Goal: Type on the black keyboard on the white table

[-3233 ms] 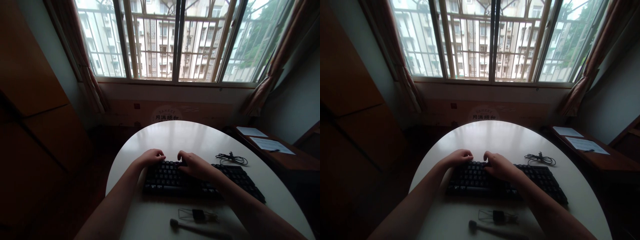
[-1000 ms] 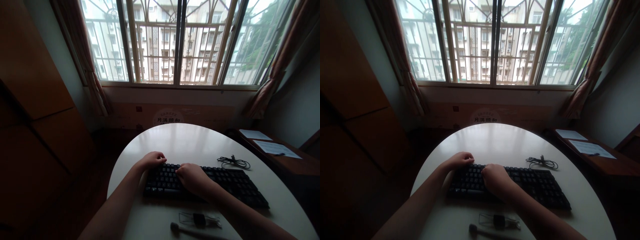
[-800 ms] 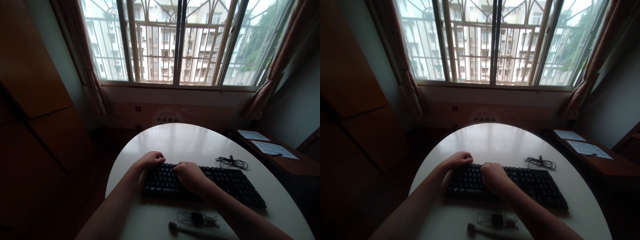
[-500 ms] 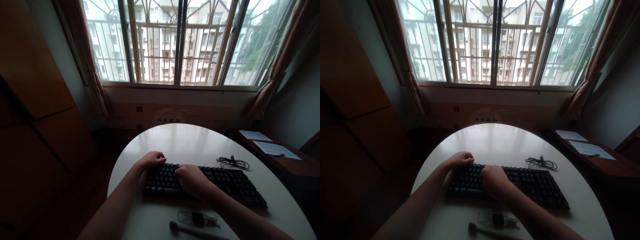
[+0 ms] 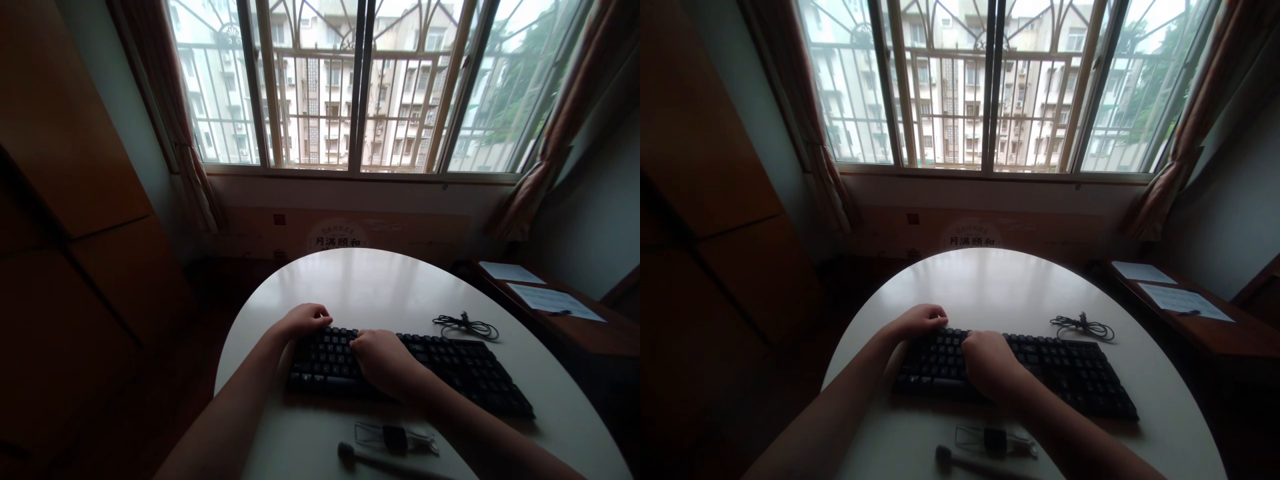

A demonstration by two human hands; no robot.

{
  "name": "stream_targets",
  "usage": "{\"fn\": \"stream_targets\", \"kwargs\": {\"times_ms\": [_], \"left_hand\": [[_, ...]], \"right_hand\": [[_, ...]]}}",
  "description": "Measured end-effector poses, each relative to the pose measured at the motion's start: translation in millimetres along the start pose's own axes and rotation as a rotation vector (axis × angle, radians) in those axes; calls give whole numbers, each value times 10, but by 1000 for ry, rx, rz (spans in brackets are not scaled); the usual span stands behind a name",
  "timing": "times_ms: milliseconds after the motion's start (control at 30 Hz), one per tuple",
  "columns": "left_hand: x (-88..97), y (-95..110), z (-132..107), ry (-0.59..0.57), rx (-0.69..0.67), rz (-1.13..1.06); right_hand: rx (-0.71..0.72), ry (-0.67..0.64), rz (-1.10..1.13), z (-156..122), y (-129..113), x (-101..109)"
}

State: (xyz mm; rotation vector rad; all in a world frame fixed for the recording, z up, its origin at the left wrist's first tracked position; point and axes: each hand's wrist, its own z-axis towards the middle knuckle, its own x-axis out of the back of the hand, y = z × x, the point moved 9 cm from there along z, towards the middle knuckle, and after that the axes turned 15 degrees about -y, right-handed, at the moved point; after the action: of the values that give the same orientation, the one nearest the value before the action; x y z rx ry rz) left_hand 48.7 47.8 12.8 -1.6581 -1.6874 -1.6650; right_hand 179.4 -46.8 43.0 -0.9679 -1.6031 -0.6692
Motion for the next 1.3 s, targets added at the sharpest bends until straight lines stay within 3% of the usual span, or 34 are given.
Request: {"fn": "stream_targets", "kwargs": {"times_ms": [600, 800, 1067, 1300], "left_hand": [[2, 0, -4, -4, -9, 4], [0, 6, -2, -8, -11, 2], [4, 5, -2, -6, -14, 0], [-9, -15, 33, -3, -21, 3]], "right_hand": [[7, -11, -2, -17, -38, 1], [21, 50, -7, 22, 16, 53], [44, 16, -45, -21, -88, 28], [56, 68, -24, 59, 56, 56]]}}
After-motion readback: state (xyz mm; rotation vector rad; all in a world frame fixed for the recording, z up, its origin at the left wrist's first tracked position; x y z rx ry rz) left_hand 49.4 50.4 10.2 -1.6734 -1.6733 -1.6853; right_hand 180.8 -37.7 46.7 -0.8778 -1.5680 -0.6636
